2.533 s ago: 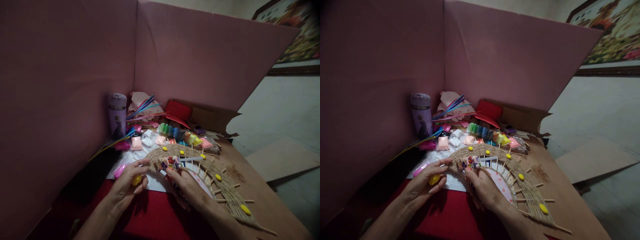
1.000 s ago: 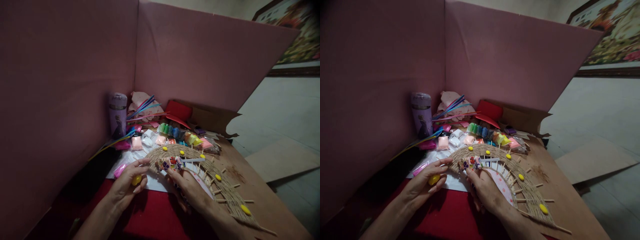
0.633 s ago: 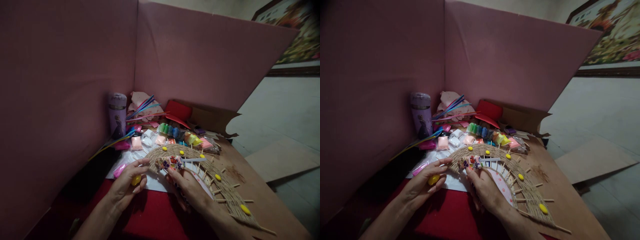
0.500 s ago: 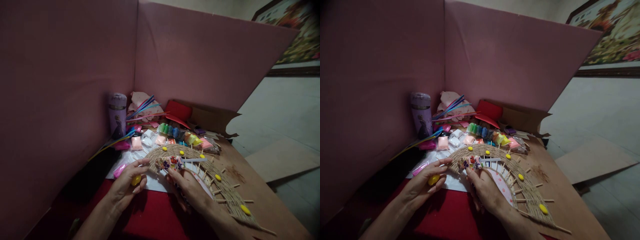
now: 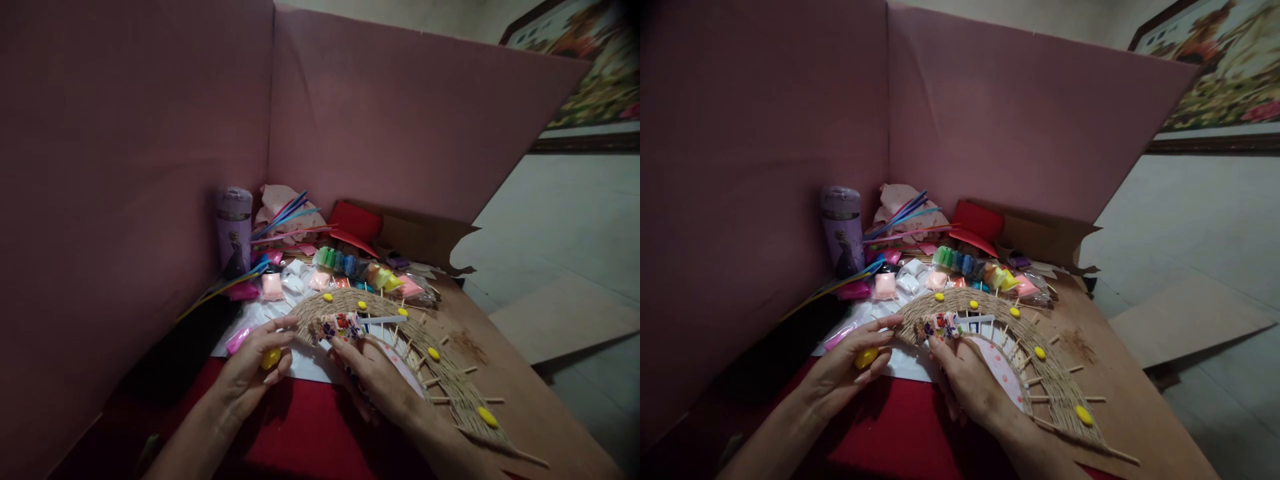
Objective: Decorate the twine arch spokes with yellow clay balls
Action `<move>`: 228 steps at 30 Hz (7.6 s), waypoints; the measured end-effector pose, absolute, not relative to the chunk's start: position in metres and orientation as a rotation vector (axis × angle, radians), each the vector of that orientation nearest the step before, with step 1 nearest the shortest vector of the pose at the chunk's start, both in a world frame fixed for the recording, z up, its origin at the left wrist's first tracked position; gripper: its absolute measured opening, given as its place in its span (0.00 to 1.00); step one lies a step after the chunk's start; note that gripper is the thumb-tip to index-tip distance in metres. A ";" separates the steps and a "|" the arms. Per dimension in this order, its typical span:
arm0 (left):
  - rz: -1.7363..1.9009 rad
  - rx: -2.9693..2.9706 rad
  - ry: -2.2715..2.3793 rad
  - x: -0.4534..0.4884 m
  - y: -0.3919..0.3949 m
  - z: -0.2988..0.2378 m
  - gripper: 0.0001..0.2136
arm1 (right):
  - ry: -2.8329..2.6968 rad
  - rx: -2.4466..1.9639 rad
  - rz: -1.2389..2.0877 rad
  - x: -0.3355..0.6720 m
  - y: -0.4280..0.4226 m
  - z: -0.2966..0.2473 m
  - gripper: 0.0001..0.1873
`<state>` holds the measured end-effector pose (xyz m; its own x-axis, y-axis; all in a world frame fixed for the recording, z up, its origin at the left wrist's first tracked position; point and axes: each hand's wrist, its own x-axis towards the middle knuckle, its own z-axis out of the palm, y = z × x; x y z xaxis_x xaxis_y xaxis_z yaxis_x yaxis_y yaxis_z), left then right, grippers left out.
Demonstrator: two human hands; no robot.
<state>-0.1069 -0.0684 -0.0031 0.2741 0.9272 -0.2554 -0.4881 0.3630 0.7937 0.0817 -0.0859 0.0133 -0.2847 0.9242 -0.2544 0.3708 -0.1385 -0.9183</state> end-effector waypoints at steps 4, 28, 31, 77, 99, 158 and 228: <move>1.049 0.654 0.798 -0.107 -0.068 -0.003 0.17 | -1.610 -1.391 1.407 0.084 -0.084 0.009 0.33; 1.050 0.675 0.887 -0.111 -0.063 -0.001 0.16 | -1.233 -1.327 1.274 0.167 -0.098 0.044 0.26; 1.055 0.671 0.877 -0.111 -0.064 -0.001 0.16 | -1.290 -1.464 0.955 0.216 -0.096 0.045 0.23; 1.051 1.384 0.753 -0.019 -0.075 0.011 0.19 | -2.090 -1.112 0.066 0.113 -0.112 0.019 0.06; 0.909 1.222 0.808 -0.028 -0.070 0.003 0.12 | -2.047 -0.955 0.286 0.129 -0.094 0.003 0.11; 0.899 1.129 0.799 -0.032 -0.078 0.009 0.17 | -1.826 -0.898 0.351 0.121 -0.107 0.002 0.06; 0.768 0.983 0.604 -0.035 -0.077 0.004 0.16 | -1.756 -0.876 0.271 0.121 -0.109 -0.005 0.12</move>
